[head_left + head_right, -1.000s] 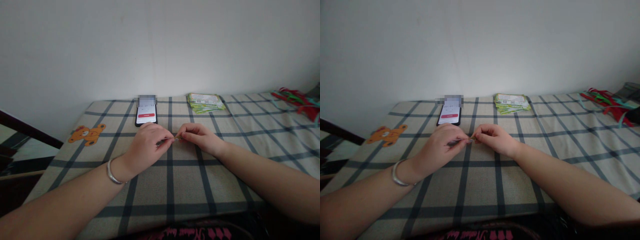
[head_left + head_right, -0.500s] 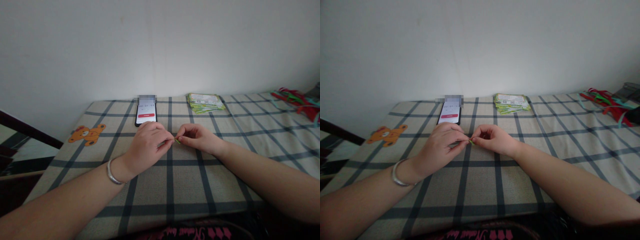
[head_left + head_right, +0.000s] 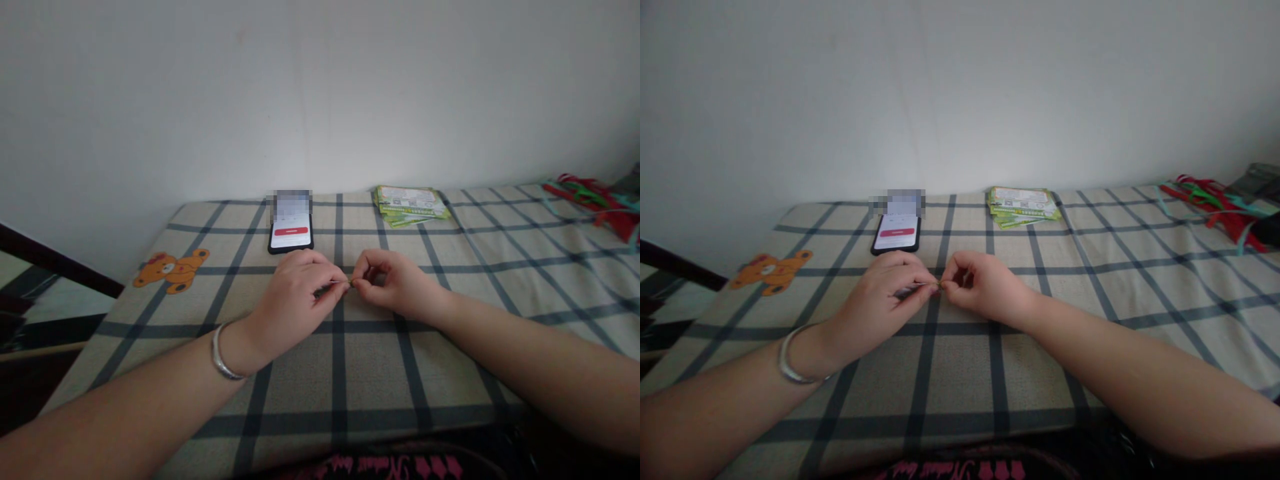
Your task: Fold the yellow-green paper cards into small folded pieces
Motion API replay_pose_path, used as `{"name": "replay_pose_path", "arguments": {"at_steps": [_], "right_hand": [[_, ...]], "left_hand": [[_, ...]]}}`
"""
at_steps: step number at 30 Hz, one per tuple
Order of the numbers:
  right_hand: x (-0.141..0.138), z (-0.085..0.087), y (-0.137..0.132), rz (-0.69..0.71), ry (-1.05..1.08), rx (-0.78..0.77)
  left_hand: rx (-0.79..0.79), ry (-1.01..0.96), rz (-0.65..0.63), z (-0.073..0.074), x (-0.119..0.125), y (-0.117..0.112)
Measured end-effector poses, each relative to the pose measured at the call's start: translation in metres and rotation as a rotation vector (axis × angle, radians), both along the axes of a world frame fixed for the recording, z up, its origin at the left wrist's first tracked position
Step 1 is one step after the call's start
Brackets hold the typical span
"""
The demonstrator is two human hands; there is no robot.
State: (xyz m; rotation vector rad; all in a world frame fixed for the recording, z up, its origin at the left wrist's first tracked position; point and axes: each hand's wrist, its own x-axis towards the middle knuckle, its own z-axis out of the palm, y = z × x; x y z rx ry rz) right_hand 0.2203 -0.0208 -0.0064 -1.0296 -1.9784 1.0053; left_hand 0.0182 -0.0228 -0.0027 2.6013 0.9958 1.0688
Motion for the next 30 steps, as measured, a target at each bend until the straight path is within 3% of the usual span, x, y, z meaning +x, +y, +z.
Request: {"name": "replay_pose_path", "arguments": {"at_steps": [6,8,16,30], "right_hand": [[-0.0028,0.0052,-0.0046,-0.093,-0.232,0.340],[-0.0035,0.0054,-0.0052,-0.101,-0.259,0.382],[-0.0061,0.0034,-0.0049,-0.087,-0.169,0.144],[-0.0031,0.0045,-0.0021,-0.092,-0.161,0.124]], "left_hand": [[0.016,0.073,0.069,0.0014,0.0014,-0.0017],[0.020,0.093,0.076,0.0021,0.0019,-0.0022],[0.105,0.110,0.039,0.0012,0.0039,-0.0002],[0.062,0.052,0.011,0.0019,0.0026,0.0017]]}}
